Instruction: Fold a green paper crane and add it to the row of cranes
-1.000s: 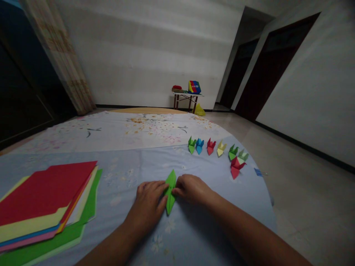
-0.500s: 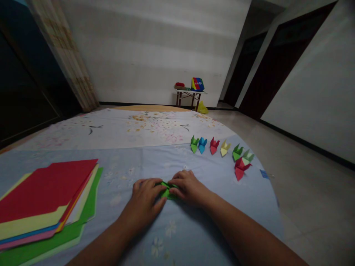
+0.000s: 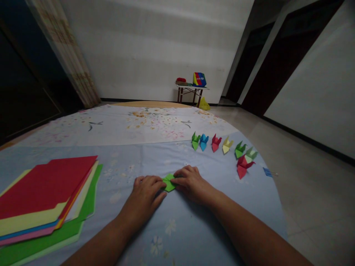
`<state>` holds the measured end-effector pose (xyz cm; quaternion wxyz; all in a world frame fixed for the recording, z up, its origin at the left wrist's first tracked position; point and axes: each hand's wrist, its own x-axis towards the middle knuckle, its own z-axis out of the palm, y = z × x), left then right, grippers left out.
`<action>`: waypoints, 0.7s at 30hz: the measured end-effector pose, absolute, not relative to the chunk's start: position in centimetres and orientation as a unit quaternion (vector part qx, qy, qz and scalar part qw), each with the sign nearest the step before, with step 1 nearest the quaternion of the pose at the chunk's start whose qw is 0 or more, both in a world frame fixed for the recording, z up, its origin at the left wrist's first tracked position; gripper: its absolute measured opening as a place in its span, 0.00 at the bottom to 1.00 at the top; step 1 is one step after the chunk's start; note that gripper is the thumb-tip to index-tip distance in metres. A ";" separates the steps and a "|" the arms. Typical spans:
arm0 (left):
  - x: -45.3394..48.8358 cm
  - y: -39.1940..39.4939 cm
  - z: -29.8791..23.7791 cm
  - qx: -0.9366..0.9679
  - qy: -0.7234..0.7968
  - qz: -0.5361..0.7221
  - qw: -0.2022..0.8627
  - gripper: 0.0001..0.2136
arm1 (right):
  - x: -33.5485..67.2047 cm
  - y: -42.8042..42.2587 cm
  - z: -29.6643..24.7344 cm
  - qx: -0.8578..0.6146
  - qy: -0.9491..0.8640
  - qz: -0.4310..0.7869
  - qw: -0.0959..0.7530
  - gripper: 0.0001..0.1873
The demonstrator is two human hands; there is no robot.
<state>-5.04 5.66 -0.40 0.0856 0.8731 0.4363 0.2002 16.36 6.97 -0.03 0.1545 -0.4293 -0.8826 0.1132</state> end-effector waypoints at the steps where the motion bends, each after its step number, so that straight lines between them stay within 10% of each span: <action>1: -5.0 5.7 -0.4 0.874 0.434 0.202 0.083 0.08 | 16.3 7.0 0.0 -0.429 -0.882 0.115 0.156 0.14; 21: -4.3 5.9 -0.4 0.872 0.441 0.197 0.079 0.09 | 15.8 6.7 -0.3 -0.441 -0.869 0.118 0.193 0.11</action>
